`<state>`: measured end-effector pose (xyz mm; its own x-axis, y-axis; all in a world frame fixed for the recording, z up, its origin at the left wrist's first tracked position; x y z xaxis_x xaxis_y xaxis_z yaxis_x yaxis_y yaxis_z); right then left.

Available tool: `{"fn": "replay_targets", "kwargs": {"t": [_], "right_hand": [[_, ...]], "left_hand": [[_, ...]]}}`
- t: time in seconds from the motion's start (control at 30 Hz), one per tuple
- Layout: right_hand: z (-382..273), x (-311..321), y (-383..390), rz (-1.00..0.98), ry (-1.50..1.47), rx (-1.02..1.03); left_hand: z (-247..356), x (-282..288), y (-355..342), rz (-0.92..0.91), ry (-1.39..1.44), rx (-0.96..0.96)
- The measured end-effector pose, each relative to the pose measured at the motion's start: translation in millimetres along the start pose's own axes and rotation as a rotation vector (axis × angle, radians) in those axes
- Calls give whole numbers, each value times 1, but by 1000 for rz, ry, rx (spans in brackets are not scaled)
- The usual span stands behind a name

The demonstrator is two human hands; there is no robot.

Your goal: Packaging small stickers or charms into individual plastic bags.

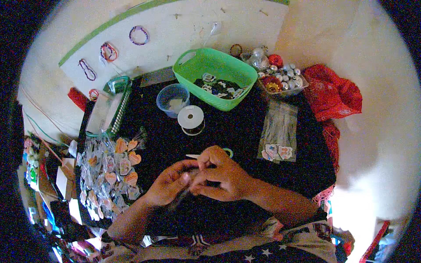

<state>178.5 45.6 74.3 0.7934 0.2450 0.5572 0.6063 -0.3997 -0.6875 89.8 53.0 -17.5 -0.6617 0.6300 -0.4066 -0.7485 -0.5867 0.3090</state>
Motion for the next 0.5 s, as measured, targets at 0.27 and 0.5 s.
{"fn": "replay_targets", "kwargs": {"t": [0.27, 0.5], "right_hand": [[5, 25, -3, 101, 326, -109], [-3, 30, -9, 91, 290, -78]], "left_hand": [[41, 21, 22, 220, -332, -285], [47, -2, 27, 424, -706, -155]]}}
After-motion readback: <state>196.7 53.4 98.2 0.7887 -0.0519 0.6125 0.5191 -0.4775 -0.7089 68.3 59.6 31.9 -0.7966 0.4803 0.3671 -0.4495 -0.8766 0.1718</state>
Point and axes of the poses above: each hand's wrist, its own y-axis away from the middle knuckle, its own x-axis out of the back of the hand, z = x × y, the point moved 10 cm from there along -y, towards the middle knuckle, and after that the axes turned 15 degrees about x, right-handed, at the moved point
